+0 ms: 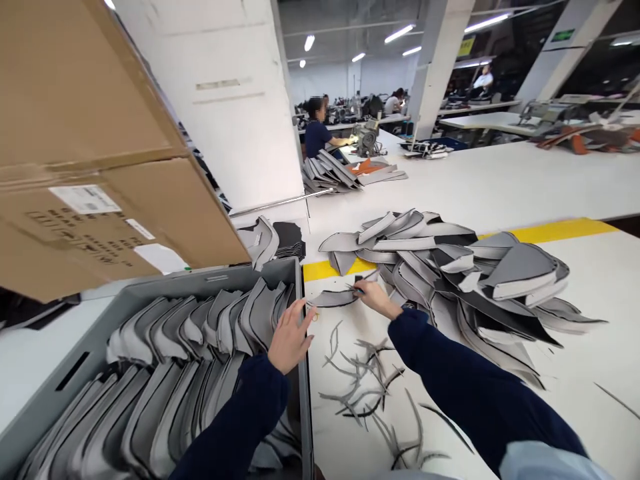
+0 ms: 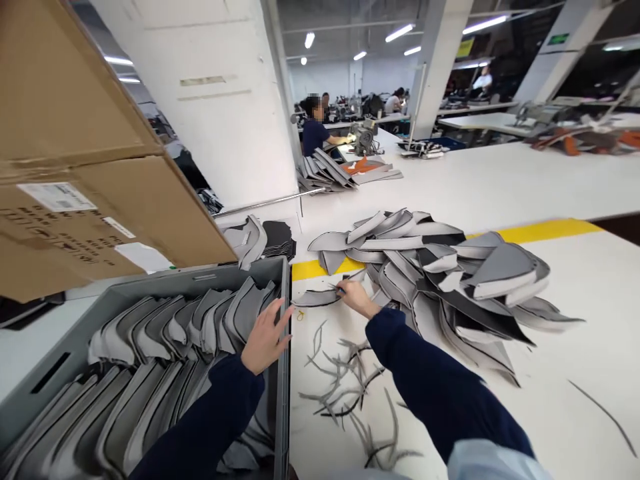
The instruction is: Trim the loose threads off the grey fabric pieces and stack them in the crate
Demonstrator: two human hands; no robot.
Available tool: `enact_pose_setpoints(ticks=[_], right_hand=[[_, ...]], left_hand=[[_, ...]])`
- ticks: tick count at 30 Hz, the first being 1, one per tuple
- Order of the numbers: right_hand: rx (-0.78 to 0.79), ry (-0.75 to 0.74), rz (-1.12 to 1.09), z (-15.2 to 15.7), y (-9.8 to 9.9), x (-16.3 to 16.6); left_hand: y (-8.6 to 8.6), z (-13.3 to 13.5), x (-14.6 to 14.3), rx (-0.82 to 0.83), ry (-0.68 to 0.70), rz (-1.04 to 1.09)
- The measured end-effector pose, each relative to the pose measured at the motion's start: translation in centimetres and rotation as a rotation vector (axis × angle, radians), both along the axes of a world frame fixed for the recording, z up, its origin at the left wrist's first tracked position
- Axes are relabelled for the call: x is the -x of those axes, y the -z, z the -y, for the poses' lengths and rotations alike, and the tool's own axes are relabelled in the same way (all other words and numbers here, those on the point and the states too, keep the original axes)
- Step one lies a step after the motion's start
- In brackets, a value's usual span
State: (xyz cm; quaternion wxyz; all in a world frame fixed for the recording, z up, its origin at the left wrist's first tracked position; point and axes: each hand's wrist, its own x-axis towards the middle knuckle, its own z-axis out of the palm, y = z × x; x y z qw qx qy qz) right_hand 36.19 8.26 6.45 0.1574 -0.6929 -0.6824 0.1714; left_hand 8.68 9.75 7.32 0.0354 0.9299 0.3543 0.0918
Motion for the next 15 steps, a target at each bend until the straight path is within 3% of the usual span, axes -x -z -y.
enact_pose_setpoints(ticks=[2,4,7,10,15], right_hand=[[-0.036,-0.137,-0.020,2.4,-2.1,1.2],[-0.046,-0.243,-0.042,5.5,-4.3,2.1],[-0.120,-0.295,-0.167,10.3,-7.4,2.9],[-0.219,-0.325,-0.280,14.1,-9.1,3.9],[-0.206,-0.364,-0.293,17.1,-7.7,6.6]], left_hand=[[-2.0,1.3,-1.3,-0.151,0.120,0.041],[-4.0,2.6,-1.9,-0.168,0.209,0.027],[-6.4,4.7,-1.7,0.074,0.216,-0.021],[-7.8,6.7,-0.6,0.396,0.119,0.048],[-9.1,8.9,1.6,0.753,0.085,0.125]])
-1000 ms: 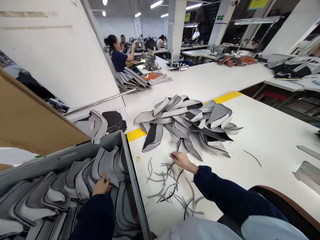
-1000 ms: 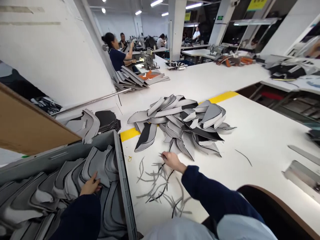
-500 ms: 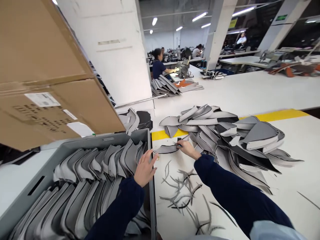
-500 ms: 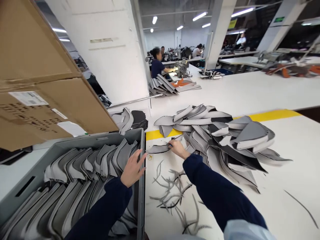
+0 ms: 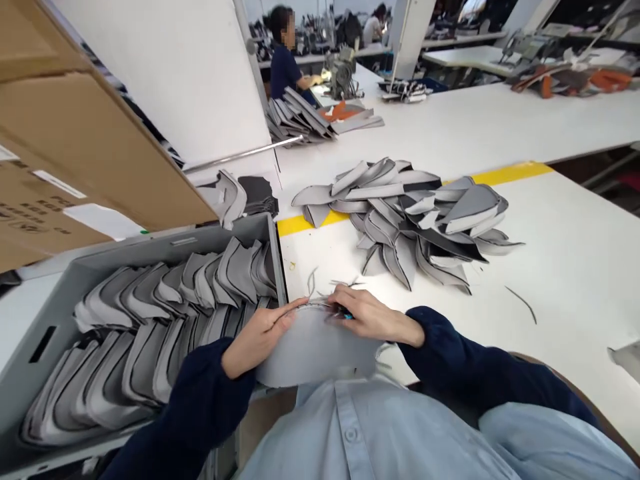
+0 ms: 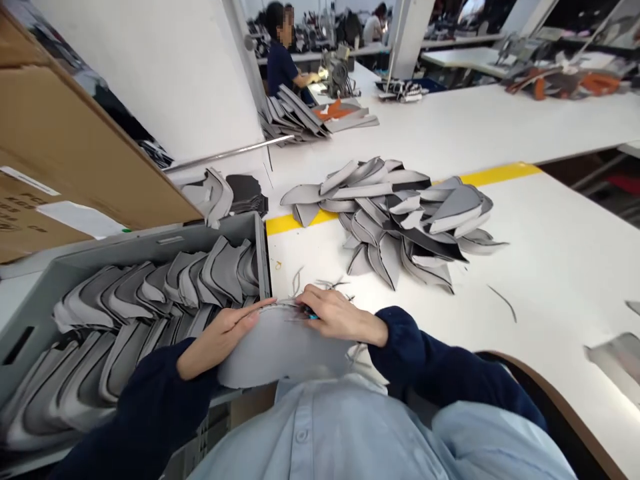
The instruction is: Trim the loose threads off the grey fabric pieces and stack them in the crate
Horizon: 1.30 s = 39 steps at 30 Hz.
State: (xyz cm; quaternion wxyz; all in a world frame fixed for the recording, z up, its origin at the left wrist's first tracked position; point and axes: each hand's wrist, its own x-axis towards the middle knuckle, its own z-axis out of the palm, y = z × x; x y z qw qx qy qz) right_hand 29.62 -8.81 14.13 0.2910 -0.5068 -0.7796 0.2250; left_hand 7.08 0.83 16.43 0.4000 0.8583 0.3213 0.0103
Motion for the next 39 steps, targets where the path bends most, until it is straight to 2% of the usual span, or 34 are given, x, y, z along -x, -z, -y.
enact_pose_setpoints(ticks=[2,5,8,10,13,16,18,22,28,33,39], right_hand=[[0.047,-0.006,-0.153,0.4,1.1,0.8],[0.245,-0.024,-0.393,0.8,1.8,1.3],[0.402,-0.066,-0.506,1.3,1.7,1.7],[0.327,-0.039,-0.463,1.9,1.4,2.1],[0.084,0.014,-0.199,3.0,0.4,2.5],[-0.055,0.032,0.098,3.9,-0.6,2.6],[-0.109,0.041,0.199,4.3,-1.0,2.5],[-0.171,0.006,0.222,4.6,-1.0,2.2],[-0.177,-0.051,0.122,4.3,-0.6,2.0],[-0.195,-0.048,0.139,4.0,-0.3,2.0],[-0.255,-0.123,0.186,3.3,-1.2,1.9]], left_hand=[[-0.3,0.6,0.9,0.018,0.003,0.040],[-0.5,1.7,2.0,0.044,0.032,0.044],[-0.6,3.1,2.6,0.231,-0.015,0.055],[-0.5,4.1,2.7,0.380,-0.119,0.091],[-0.4,5.4,2.8,0.519,-0.246,0.131],[-0.6,6.1,2.9,0.491,-0.273,0.153],[-0.9,6.3,2.9,0.432,-0.257,0.150],[-1.2,6.6,2.7,0.370,-0.233,0.142],[-1.3,6.5,2.8,0.340,-0.188,0.126],[-1.8,6.0,3.0,0.345,-0.065,0.066],[-1.9,5.4,2.5,0.336,0.055,0.077]])
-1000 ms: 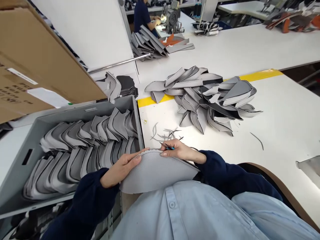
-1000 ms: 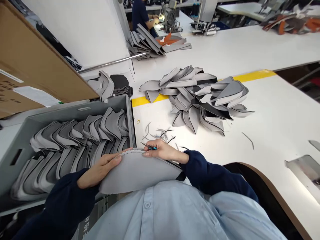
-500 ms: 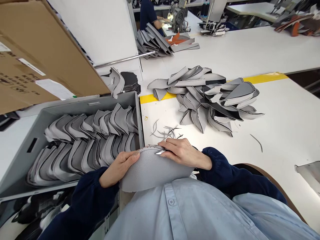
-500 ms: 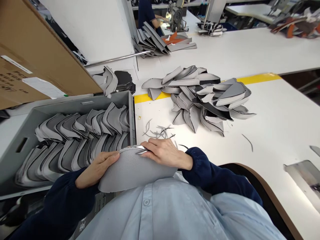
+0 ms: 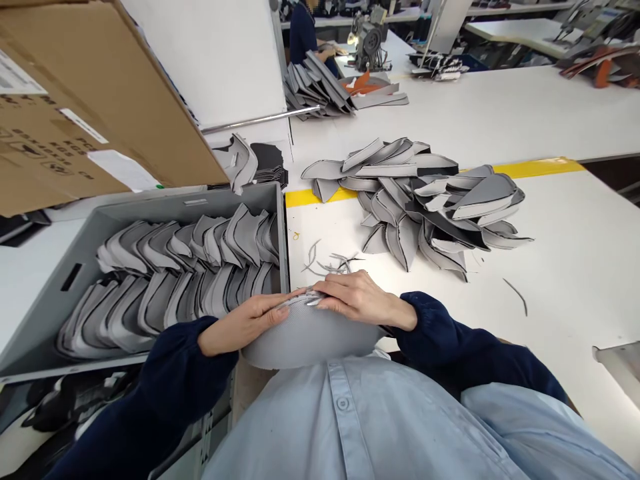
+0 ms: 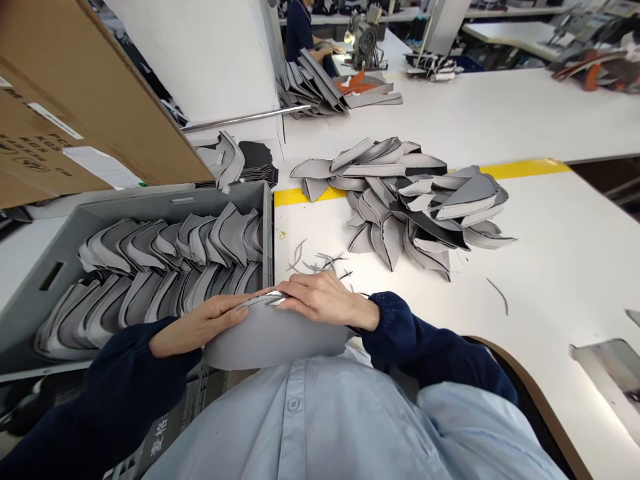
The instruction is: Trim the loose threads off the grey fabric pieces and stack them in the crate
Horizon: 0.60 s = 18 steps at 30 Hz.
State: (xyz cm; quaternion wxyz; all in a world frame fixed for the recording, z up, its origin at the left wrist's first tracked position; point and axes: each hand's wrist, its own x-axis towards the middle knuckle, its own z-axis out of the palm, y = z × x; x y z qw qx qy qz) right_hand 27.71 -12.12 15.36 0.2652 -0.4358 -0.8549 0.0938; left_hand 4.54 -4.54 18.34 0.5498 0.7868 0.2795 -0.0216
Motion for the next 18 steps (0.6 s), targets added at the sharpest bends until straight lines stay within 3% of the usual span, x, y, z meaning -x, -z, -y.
enact_pose_setpoints(ticks=[5,9,13,18], right_hand=[[0.021,-0.036,0.015,-0.5,-0.6,-0.9],[-0.111,-0.068,0.134,-0.8,-1.1,-0.7],[-0.208,-0.086,0.214,-0.9,-1.3,-0.3],[-0.296,-0.083,0.267,-1.1,-1.2,0.1]], left_hand=[[-0.5,-0.7,0.5,-0.015,0.108,-0.023],[-1.2,-0.9,0.5,-0.094,0.192,-0.061],[-1.4,-0.8,0.0,-0.093,0.180,-0.049],[-1.2,-0.8,-0.3,0.050,0.139,-0.013]])
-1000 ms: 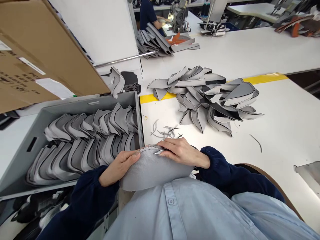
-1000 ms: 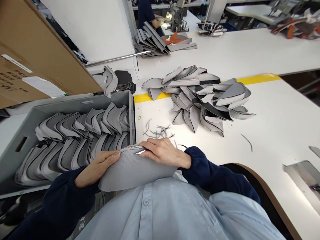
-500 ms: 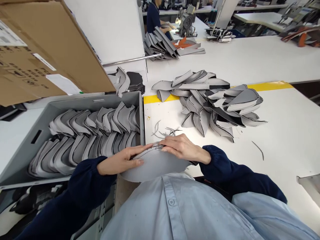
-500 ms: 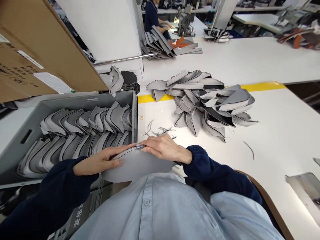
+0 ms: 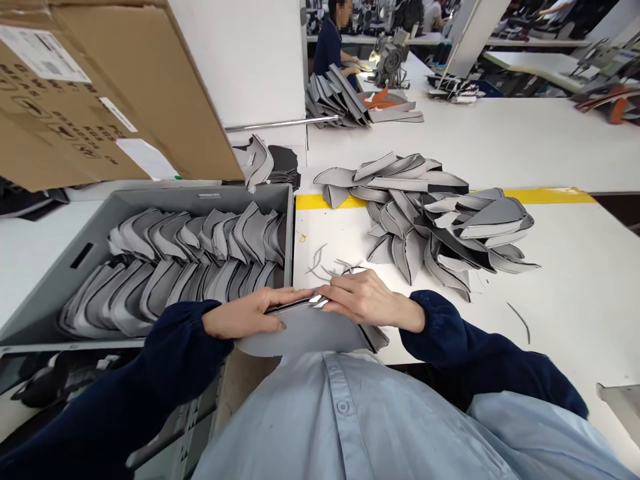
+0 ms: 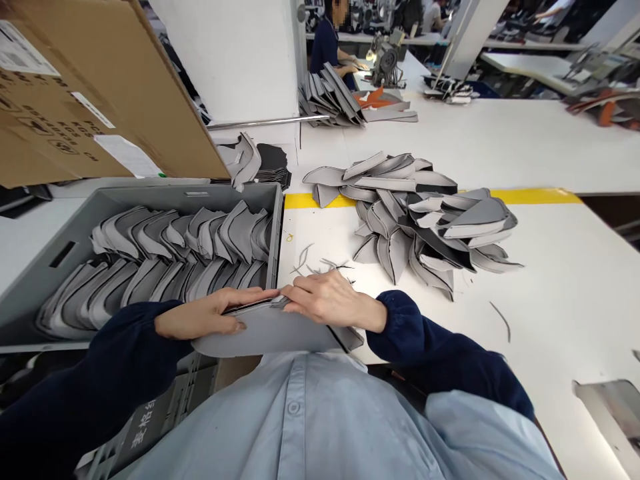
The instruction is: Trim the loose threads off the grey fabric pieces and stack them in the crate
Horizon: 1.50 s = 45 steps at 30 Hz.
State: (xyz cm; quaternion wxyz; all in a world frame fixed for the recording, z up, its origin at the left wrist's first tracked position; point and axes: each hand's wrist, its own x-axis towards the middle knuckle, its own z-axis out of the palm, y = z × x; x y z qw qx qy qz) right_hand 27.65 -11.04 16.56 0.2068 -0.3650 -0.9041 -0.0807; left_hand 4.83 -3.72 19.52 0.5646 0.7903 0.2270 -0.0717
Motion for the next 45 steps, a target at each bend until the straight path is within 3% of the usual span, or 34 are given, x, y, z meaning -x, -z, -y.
enact_pose_setpoints(ticks=[6,11,19,26,29,31,34,37,40,45], right_hand=[[-0.081,-0.055,0.010,-0.4,0.3,0.5],[-0.105,-0.090,-0.013,-0.6,0.1,1.0],[-0.134,-0.115,0.028,-1.0,-0.1,1.8],[-0.125,-0.113,-0.007,-1.8,0.6,3.0],[-0.021,-0.046,-0.142,-2.7,1.8,3.0],[0.110,0.081,-0.312,-3.8,3.3,2.0],[0.340,0.411,-0.523,-5.6,6.7,-0.7],[0.540,0.617,-0.533,-6.3,10.7,-3.6],[0.614,0.655,-0.511,-5.6,14.0,-4.9],[0.714,0.701,-0.417,-4.9,16.1,-4.4]], left_hand=[[0.5,0.2,-0.2,0.392,-0.168,-0.040],[0.4,0.5,-0.5,0.607,-0.263,-0.031],[0.3,0.6,-0.9,0.749,-0.326,-0.044],[1.9,0.3,-0.7,0.794,-0.407,-0.023],[2.8,-0.3,-0.5,0.867,-0.446,0.035],[3.2,-1.2,0.4,0.889,-0.496,0.063],[4.0,-3.5,3.0,0.788,-0.691,0.169],[5.8,-6.6,5.8,0.451,-1.018,0.317],[9.3,-10.1,6.7,0.098,-1.278,0.329],[16.8,-14.8,3.4,-0.116,-1.375,0.170]])
